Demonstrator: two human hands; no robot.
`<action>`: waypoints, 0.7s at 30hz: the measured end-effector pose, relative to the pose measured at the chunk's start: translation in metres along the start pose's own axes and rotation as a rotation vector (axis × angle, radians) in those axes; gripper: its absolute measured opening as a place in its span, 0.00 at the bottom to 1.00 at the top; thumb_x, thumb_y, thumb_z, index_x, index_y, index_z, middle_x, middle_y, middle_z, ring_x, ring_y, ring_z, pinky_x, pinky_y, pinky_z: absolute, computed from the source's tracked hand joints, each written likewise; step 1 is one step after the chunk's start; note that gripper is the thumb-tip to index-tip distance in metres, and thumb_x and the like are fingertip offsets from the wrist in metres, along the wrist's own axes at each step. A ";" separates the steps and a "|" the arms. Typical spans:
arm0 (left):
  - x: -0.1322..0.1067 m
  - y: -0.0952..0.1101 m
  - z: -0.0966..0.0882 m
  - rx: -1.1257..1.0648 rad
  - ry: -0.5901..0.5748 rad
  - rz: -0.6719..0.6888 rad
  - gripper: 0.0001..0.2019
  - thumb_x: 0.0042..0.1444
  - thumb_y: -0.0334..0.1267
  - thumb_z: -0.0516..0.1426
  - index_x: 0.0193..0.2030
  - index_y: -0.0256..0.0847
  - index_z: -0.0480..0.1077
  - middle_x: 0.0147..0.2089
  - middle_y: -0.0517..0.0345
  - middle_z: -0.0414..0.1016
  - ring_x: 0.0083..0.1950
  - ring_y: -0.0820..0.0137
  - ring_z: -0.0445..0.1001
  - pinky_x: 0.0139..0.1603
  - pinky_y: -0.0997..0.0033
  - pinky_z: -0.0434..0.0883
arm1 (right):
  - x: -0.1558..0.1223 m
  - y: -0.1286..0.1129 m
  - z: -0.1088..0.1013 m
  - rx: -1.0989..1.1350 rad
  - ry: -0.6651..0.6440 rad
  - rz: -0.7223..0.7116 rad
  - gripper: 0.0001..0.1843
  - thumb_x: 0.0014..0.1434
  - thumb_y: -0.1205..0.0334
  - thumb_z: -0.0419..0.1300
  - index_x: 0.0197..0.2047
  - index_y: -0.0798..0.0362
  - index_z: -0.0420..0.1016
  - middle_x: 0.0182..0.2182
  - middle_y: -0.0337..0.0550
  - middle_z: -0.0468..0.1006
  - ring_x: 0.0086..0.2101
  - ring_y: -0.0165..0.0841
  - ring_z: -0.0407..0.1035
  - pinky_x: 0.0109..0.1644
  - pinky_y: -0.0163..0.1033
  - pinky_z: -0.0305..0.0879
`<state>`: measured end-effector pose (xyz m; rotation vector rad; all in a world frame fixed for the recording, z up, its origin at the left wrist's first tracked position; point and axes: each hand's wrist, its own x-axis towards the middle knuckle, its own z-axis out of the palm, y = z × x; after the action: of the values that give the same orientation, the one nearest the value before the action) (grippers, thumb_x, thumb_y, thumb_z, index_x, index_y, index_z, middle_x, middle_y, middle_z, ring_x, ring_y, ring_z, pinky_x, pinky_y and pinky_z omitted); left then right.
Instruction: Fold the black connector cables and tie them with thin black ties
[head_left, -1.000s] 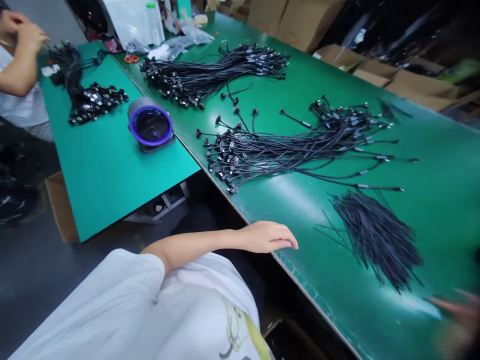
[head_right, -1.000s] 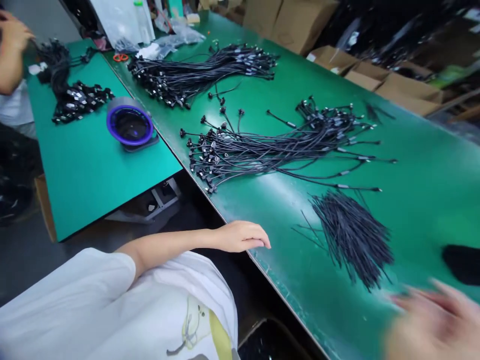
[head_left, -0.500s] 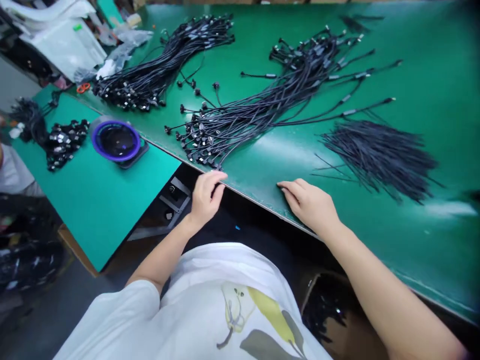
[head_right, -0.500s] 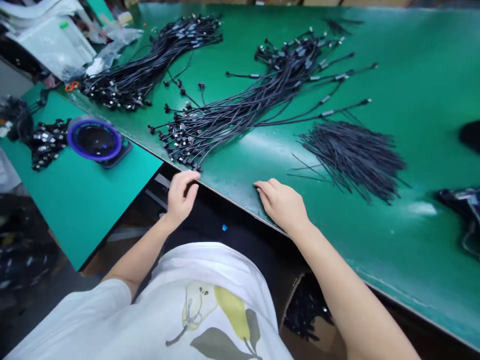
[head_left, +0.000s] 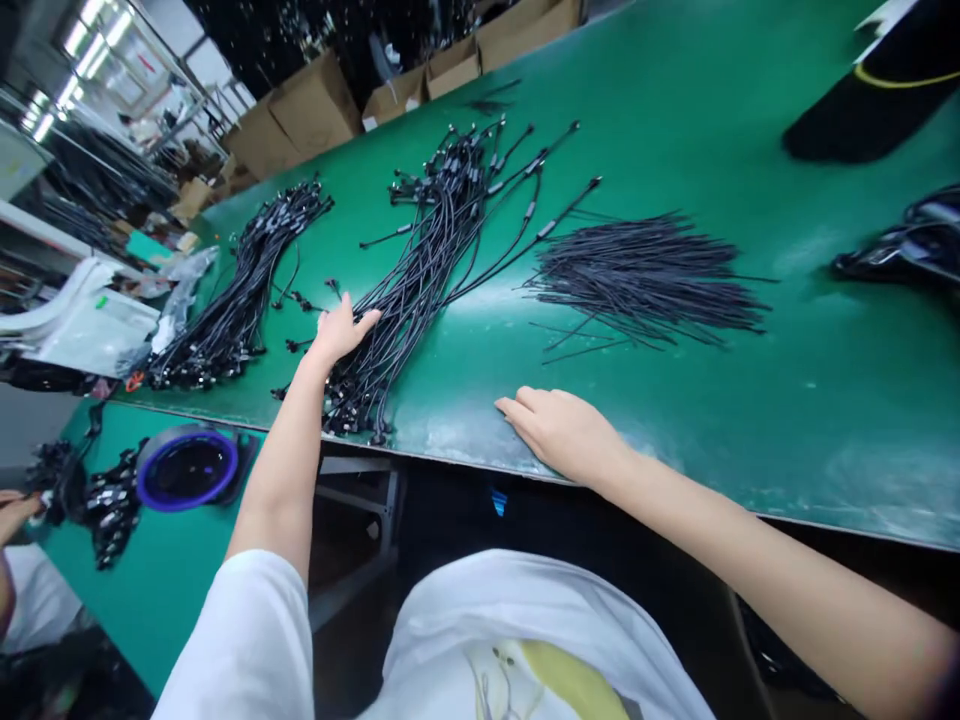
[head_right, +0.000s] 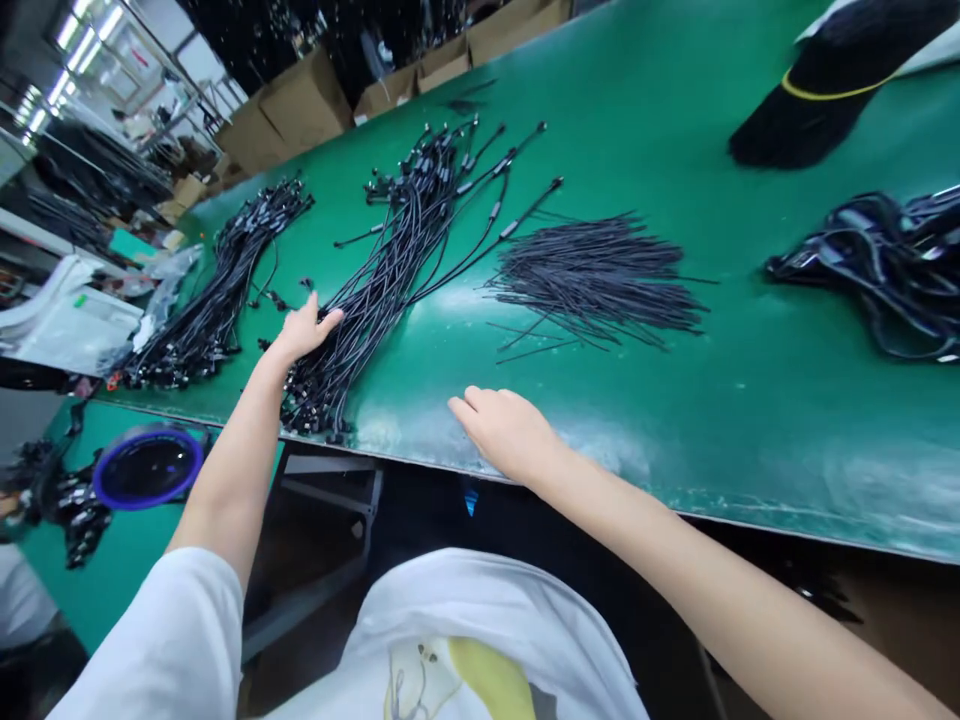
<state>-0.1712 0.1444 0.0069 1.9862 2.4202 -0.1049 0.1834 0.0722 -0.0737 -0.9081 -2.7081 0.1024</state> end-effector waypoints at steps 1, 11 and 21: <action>0.009 -0.005 0.002 0.014 -0.057 0.001 0.38 0.65 0.57 0.42 0.68 0.23 0.51 0.66 0.26 0.62 0.68 0.48 0.60 0.67 0.49 0.53 | 0.002 0.003 0.001 0.051 0.016 0.022 0.15 0.67 0.62 0.49 0.50 0.54 0.74 0.36 0.48 0.74 0.33 0.37 0.67 0.37 0.42 0.59; 0.024 -0.019 0.009 -0.033 -0.047 0.113 0.25 0.65 0.51 0.44 0.58 0.34 0.64 0.61 0.38 0.69 0.65 0.53 0.64 0.68 0.49 0.51 | 0.200 0.051 0.017 0.641 0.011 0.474 0.35 0.67 0.49 0.47 0.67 0.69 0.55 0.66 0.65 0.57 0.66 0.47 0.52 0.68 0.49 0.51; 0.014 0.004 0.009 -0.213 -0.156 0.203 0.28 0.62 0.57 0.47 0.57 0.35 0.66 0.54 0.40 0.74 0.55 0.54 0.74 0.52 0.59 0.70 | 0.316 0.060 0.057 0.627 0.295 0.523 0.42 0.61 0.49 0.55 0.69 0.66 0.48 0.68 0.62 0.53 0.66 0.49 0.49 0.69 0.50 0.44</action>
<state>-0.1704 0.1585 -0.0031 2.0295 2.0308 0.0009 -0.0389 0.3105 -0.0609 -1.2573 -1.9192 0.7988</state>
